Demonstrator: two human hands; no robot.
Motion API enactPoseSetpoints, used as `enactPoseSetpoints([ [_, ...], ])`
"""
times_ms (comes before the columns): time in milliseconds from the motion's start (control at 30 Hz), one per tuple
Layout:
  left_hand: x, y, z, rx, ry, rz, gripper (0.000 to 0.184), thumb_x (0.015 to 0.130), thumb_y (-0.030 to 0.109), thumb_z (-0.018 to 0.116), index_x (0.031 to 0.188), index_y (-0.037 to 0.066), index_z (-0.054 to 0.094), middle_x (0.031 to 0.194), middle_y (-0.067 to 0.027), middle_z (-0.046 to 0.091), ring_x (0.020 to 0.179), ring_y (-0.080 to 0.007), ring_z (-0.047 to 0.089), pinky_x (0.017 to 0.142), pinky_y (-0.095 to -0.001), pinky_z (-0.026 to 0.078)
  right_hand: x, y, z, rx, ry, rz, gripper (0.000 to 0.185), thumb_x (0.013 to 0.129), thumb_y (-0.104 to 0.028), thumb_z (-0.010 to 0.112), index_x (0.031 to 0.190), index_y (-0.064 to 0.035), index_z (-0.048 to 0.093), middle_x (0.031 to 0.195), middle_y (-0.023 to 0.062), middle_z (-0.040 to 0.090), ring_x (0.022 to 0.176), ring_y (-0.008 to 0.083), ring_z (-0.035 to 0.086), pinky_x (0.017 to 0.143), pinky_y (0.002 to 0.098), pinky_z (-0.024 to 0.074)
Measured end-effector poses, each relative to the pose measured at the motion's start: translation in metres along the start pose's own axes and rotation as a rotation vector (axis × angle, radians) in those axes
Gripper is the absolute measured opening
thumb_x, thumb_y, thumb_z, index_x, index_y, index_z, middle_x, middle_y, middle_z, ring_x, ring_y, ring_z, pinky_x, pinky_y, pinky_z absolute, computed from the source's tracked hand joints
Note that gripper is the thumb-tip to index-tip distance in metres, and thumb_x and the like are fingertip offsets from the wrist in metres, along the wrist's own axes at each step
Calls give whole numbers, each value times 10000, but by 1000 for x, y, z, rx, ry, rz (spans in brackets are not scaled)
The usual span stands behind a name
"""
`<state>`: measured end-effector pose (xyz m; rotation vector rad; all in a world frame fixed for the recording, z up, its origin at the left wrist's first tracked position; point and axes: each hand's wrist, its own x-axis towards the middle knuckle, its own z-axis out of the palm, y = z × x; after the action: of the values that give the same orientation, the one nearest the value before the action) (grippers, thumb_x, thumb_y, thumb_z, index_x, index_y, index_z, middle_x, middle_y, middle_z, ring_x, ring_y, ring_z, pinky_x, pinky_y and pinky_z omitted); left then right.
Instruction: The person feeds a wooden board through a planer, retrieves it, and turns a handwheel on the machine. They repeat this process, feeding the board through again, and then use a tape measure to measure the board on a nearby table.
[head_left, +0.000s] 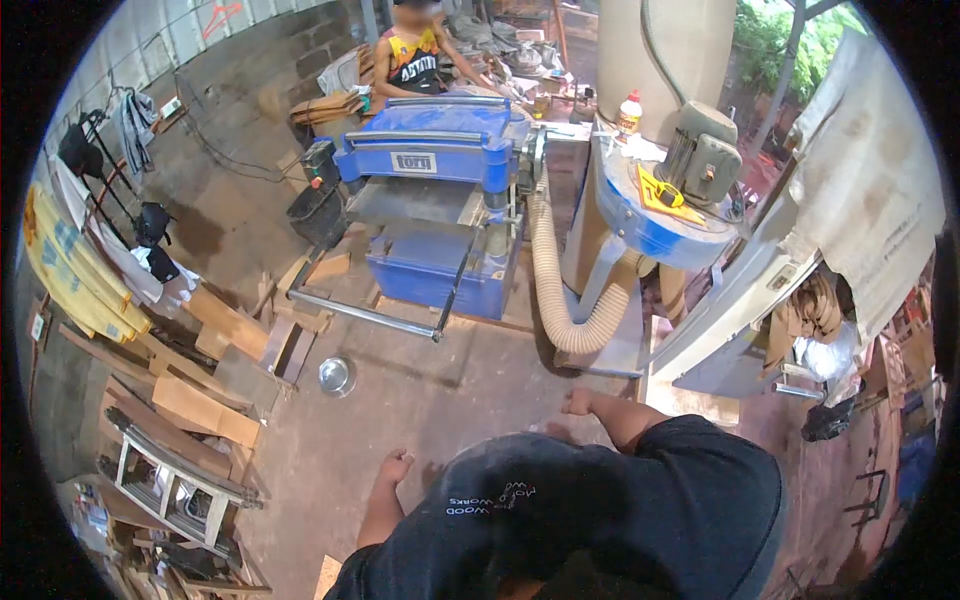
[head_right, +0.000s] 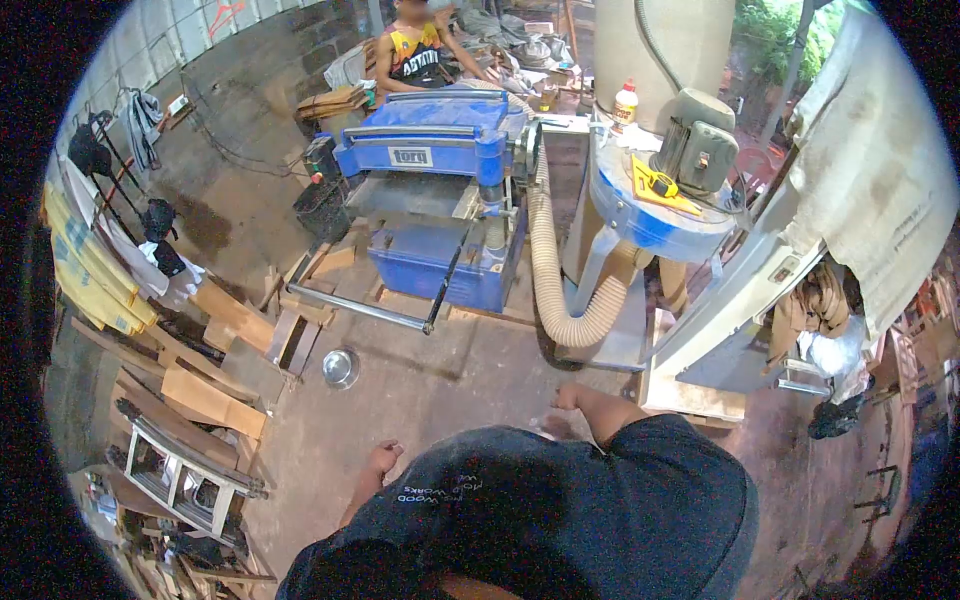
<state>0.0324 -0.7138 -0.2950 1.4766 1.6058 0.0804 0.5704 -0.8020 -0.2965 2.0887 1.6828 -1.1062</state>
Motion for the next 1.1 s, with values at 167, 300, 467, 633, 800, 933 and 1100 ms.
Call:
enactPoseSetpoints([
  [167, 12, -5, -6, -35, -43, 3, 559, 782, 338, 661, 1233, 23, 562, 1189, -243, 581, 1116, -329, 562, 948, -378, 441, -4, -9, 3, 49, -13, 25, 729, 766, -547, 583, 1252, -5, 541, 1271, 236, 525, 1188, 369, 497, 1021, 399, 380],
  [300, 33, -17, -16, -5, -43, 30, 557, 786, 335, 657, 1235, 21, 559, 1195, -242, 577, 1124, -326, 557, 953, -381, 435, -7, -16, 3, 87, 61, -9, 705, 776, -530, 590, 1246, -6, 546, 1259, 232, 536, 1185, 370, 498, 1021, 404, 378],
  [467, 42, -22, -35, 44, -76, 69, 536, 816, 286, 643, 1257, 2, 531, 1206, -223, 579, 1118, -307, 558, 942, -375, 434, -12, -40, 4, 133, 38, 82, 669, 778, -493, 610, 1229, -1, 556, 1260, 238, 533, 1176, 364, 509, 1012, 400, 390],
  [633, 52, -42, -46, 9, -78, 62, 565, 795, 341, 647, 1246, 16, 547, 1225, -236, 562, 1153, -327, 539, 980, -386, 416, -16, -56, 13, 126, 100, 40, 681, 776, -482, 627, 1224, 24, 549, 1265, 247, 527, 1174, 358, 516, 1007, 396, 399],
  [800, 70, -69, -55, 20, -77, 87, 562, 803, 352, 639, 1242, 13, 549, 1207, -240, 572, 1136, -329, 552, 972, -385, 423, -18, -67, 16, 163, 161, 63, 705, 775, -478, 634, 1236, 44, 530, 1270, 246, 525, 1185, 358, 508, 1019, 392, 391],
  [933, 58, -60, -71, 21, -80, 96, 555, 806, 352, 636, 1240, 17, 551, 1206, -238, 573, 1142, -332, 548, 968, -382, 426, -23, -80, 7, 184, 140, 106, 718, 781, -484, 625, 1251, 47, 514, 1268, 260, 519, 1184, 370, 503, 1021, 389, 389],
  [1100, 51, -58, -74, 69, -101, 59, 541, 806, 338, 646, 1232, 17, 558, 1217, -231, 569, 1146, -335, 541, 968, -378, 427, -19, -89, 2, 113, 286, 74, 713, 755, -500, 633, 1231, 23, 543, 1199, 260, 563, 1121, 380, 541, 962, 404, 427],
])
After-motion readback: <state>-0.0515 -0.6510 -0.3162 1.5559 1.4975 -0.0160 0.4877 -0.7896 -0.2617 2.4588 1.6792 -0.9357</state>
